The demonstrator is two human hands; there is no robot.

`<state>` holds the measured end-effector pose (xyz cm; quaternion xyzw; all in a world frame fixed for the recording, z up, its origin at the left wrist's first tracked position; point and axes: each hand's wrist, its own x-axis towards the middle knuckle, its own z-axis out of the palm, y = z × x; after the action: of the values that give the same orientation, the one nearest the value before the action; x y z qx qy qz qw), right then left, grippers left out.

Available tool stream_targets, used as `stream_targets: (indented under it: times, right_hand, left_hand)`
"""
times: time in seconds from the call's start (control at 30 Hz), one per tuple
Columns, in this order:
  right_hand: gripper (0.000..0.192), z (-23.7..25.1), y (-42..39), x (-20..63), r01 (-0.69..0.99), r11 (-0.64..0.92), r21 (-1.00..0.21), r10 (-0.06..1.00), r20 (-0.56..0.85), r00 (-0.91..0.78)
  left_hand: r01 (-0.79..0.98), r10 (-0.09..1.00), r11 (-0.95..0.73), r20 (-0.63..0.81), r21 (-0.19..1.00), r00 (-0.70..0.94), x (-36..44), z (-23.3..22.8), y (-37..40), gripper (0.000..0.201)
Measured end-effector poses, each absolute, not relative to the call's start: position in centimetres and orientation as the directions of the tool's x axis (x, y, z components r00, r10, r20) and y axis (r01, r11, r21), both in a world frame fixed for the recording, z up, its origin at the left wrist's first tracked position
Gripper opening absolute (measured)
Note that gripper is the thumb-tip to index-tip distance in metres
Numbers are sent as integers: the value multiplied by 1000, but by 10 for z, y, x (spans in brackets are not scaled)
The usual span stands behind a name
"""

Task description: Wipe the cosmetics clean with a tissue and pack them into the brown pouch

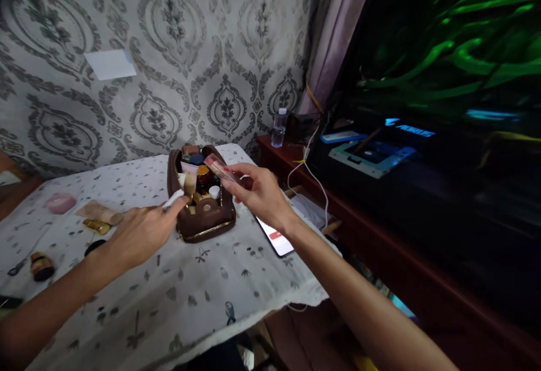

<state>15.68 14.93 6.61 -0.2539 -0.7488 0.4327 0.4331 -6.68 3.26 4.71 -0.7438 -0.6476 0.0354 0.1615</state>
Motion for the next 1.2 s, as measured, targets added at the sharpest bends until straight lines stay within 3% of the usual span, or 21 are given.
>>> stream_targets:
  times: [0.13,0.33,0.5,0.7,0.93,1.2]
  right_hand:
    - [26,69,166,145,118,629,-768,681,472,-560]
    - [13,72,189,127,157,732,-663,563,459,-687]
    - [7,78,204,118,183,824,-536,446,414,-793]
    - [11,85,211,100,87,893,-441,224,269,-937]
    - [16,75,221,71,62,897,-438,187,250,-950]
    - [21,61,220,45,48,863,-504,179,216,-960]
  left_hand:
    - [941,933,-115,292,-318,213,-68,36,34,40]
    - [933,748,-216,566,-288,347,-77,14,40,30]
    - [935,735,-254,579,-246,352,-79,10,43,30]
    - [931,709,-258,605,-258,364,-84,1,44,40]
    - [921,685,-267,616,-285,389,-86,1,45,53]
    - [919,694,-319,603,-232,393,-88,3,46,63]
